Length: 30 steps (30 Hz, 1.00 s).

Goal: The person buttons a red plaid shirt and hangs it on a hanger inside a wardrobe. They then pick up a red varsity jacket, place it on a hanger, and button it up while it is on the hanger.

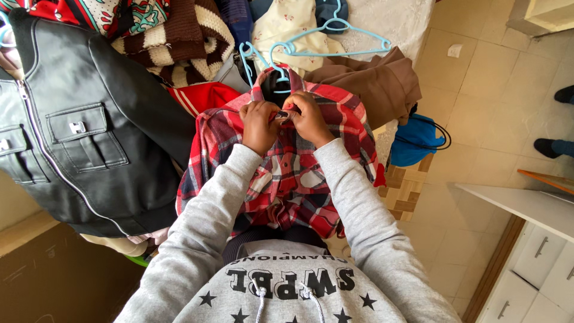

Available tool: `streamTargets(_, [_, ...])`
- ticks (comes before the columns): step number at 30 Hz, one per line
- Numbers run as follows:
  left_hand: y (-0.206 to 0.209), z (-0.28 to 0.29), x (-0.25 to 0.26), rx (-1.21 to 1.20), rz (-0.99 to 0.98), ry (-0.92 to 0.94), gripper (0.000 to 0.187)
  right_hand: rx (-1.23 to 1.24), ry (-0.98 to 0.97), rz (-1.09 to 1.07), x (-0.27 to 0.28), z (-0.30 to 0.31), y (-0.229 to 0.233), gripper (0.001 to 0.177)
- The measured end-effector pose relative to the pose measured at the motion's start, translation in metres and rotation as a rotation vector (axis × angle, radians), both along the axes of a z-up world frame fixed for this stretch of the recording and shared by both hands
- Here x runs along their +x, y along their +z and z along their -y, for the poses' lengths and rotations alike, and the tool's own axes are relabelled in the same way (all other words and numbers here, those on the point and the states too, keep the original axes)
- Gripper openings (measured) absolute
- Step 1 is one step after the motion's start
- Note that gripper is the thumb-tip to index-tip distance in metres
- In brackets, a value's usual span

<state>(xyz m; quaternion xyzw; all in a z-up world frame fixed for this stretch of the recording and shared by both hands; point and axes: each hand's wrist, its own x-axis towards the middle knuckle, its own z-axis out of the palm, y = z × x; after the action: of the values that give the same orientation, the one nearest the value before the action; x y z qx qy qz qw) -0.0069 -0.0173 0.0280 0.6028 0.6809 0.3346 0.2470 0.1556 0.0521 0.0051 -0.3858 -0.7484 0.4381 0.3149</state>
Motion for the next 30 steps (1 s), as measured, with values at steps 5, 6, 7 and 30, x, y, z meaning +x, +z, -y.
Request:
streamTargets(5, [-0.007,0.003,-0.007,0.021,-0.079,-0.074,0.017,-0.027,0.089,0.079,0.002,-0.005,0.015,0.017])
streamTargets(6, [-0.009,0.004,-0.008,0.014,-0.089,-0.091,0.018,-0.014,0.099,0.086,0.002,-0.006,0.018,0.018])
streamTargets(7, [-0.009,0.004,-0.009,0.032,-0.094,-0.103,0.018,0.025,0.115,0.101,0.003,-0.007,0.021,0.017])
streamTargets(30, [0.038,0.037,-0.008,0.224,-0.054,-0.224,0.021,-0.499,0.147,-0.115,0.022,0.035,0.034,0.011])
